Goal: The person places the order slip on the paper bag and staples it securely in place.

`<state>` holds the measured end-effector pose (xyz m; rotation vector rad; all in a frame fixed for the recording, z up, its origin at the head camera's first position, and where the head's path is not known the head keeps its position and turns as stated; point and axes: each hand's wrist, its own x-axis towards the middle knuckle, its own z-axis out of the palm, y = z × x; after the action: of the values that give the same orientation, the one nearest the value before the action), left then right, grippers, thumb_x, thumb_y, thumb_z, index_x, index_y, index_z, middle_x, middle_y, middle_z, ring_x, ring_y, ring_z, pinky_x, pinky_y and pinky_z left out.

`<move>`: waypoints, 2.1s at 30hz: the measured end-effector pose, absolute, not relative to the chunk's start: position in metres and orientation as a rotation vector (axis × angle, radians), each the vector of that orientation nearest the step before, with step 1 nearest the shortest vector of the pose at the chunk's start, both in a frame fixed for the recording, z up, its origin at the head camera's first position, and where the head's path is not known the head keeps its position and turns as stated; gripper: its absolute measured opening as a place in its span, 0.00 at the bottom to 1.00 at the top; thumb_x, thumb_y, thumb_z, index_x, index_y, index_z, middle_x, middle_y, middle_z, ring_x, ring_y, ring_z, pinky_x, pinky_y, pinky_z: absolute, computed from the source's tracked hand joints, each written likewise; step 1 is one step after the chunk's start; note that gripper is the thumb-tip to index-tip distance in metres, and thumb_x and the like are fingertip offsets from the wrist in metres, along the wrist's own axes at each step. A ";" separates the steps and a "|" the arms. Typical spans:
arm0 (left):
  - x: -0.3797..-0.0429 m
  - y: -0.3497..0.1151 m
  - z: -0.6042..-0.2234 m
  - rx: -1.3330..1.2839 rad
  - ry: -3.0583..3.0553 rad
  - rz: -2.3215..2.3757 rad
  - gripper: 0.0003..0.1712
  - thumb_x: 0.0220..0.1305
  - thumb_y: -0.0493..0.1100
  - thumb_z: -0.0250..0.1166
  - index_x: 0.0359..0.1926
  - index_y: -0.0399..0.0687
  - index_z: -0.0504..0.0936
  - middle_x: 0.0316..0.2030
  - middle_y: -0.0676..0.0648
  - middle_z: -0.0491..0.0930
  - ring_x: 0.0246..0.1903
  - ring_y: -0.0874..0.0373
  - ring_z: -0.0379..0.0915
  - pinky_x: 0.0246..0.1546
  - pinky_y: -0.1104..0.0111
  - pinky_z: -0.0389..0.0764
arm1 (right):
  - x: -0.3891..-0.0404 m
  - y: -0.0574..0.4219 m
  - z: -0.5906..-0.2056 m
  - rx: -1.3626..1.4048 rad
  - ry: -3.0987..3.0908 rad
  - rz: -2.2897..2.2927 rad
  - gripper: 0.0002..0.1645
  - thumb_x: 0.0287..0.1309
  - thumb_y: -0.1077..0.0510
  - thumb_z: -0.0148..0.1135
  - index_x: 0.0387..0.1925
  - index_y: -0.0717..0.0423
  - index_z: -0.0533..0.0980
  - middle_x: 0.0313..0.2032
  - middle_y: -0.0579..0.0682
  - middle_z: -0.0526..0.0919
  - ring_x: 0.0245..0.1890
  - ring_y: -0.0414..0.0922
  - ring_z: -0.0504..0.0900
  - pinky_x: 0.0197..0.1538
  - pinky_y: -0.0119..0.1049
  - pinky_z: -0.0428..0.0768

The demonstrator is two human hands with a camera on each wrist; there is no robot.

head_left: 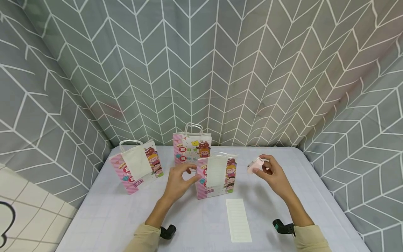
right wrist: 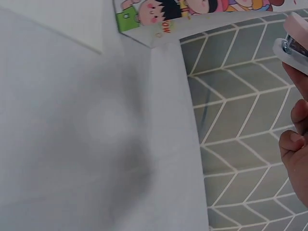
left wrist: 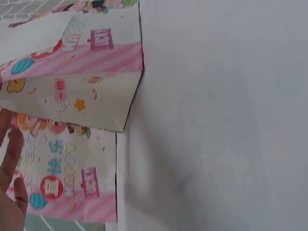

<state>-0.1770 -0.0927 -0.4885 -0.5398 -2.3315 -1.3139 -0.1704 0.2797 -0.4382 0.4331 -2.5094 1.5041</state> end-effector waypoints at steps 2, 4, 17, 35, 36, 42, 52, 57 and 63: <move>-0.177 -0.086 -0.489 -0.511 -2.332 -1.317 0.21 0.53 0.54 0.78 0.48 0.59 0.86 0.42 0.60 0.85 0.38 0.63 0.74 0.48 0.57 0.62 | -0.168 0.285 -0.443 0.405 -2.560 1.444 0.29 0.63 0.56 0.69 0.62 0.55 0.69 0.37 0.52 0.80 0.33 0.44 0.67 0.33 0.35 0.67; -0.177 -0.079 -0.489 -0.491 -2.329 -1.313 0.21 0.53 0.54 0.78 0.47 0.59 0.86 0.42 0.60 0.85 0.36 0.64 0.73 0.47 0.57 0.63 | -0.165 0.289 -0.447 0.373 -2.614 1.382 0.28 0.62 0.53 0.70 0.60 0.54 0.72 0.38 0.53 0.75 0.35 0.47 0.67 0.33 0.35 0.66; -0.183 -0.037 -0.487 -0.439 -2.330 -1.201 0.20 0.52 0.57 0.78 0.44 0.57 0.86 0.38 0.59 0.85 0.32 0.63 0.75 0.42 0.61 0.69 | -0.159 0.311 -0.471 0.260 -2.790 1.316 0.31 0.60 0.46 0.71 0.62 0.50 0.73 0.47 0.53 0.79 0.40 0.47 0.66 0.34 0.36 0.66; -0.201 -0.002 -0.489 -0.368 -2.296 -1.222 0.18 0.56 0.57 0.76 0.43 0.56 0.87 0.36 0.58 0.85 0.29 0.56 0.77 0.36 0.66 0.68 | -0.155 0.337 -0.489 0.186 -3.077 1.542 0.30 0.61 0.48 0.69 0.60 0.58 0.73 0.46 0.54 0.81 0.45 0.47 0.77 0.47 0.43 0.75; -0.202 0.000 -0.489 -0.366 -2.301 -1.221 0.17 0.56 0.57 0.76 0.44 0.57 0.87 0.36 0.58 0.86 0.29 0.56 0.77 0.35 0.66 0.68 | -0.155 0.339 -0.489 0.179 -3.080 1.538 0.30 0.61 0.48 0.69 0.60 0.58 0.73 0.45 0.54 0.81 0.45 0.47 0.77 0.47 0.43 0.74; -0.211 0.014 -0.488 -0.351 -2.335 -1.226 0.18 0.57 0.58 0.75 0.45 0.59 0.87 0.37 0.58 0.86 0.29 0.62 0.76 0.30 0.71 0.69 | -0.153 0.345 -0.488 0.151 -3.092 1.507 0.31 0.62 0.47 0.68 0.61 0.59 0.73 0.47 0.54 0.81 0.46 0.47 0.77 0.47 0.42 0.75; -0.217 0.037 -0.487 -0.364 -2.329 -1.242 0.18 0.57 0.59 0.74 0.46 0.62 0.87 0.38 0.61 0.86 0.29 0.60 0.78 0.29 0.71 0.68 | -0.152 0.352 -0.493 0.083 -3.133 1.352 0.31 0.64 0.43 0.65 0.60 0.59 0.76 0.53 0.55 0.79 0.44 0.48 0.72 0.44 0.40 0.73; -0.218 0.041 -0.485 -0.368 -2.330 -1.248 0.18 0.57 0.59 0.74 0.46 0.61 0.88 0.40 0.62 0.86 0.29 0.61 0.78 0.27 0.72 0.69 | -0.153 0.353 -0.497 0.094 -3.142 1.276 0.32 0.66 0.41 0.63 0.59 0.59 0.78 0.60 0.59 0.77 0.53 0.52 0.73 0.49 0.44 0.74; -0.220 0.040 -0.483 -0.360 -2.352 -1.241 0.18 0.58 0.59 0.74 0.48 0.61 0.87 0.40 0.58 0.87 0.30 0.61 0.78 0.27 0.71 0.68 | -0.154 0.353 -0.501 0.142 -3.103 1.281 0.30 0.67 0.40 0.62 0.59 0.58 0.78 0.62 0.60 0.75 0.62 0.59 0.71 0.58 0.55 0.72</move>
<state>-0.2202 0.0396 -0.4834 -0.3604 -2.3522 -1.2409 -0.1543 0.3533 -0.5006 0.1416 -3.1026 1.2814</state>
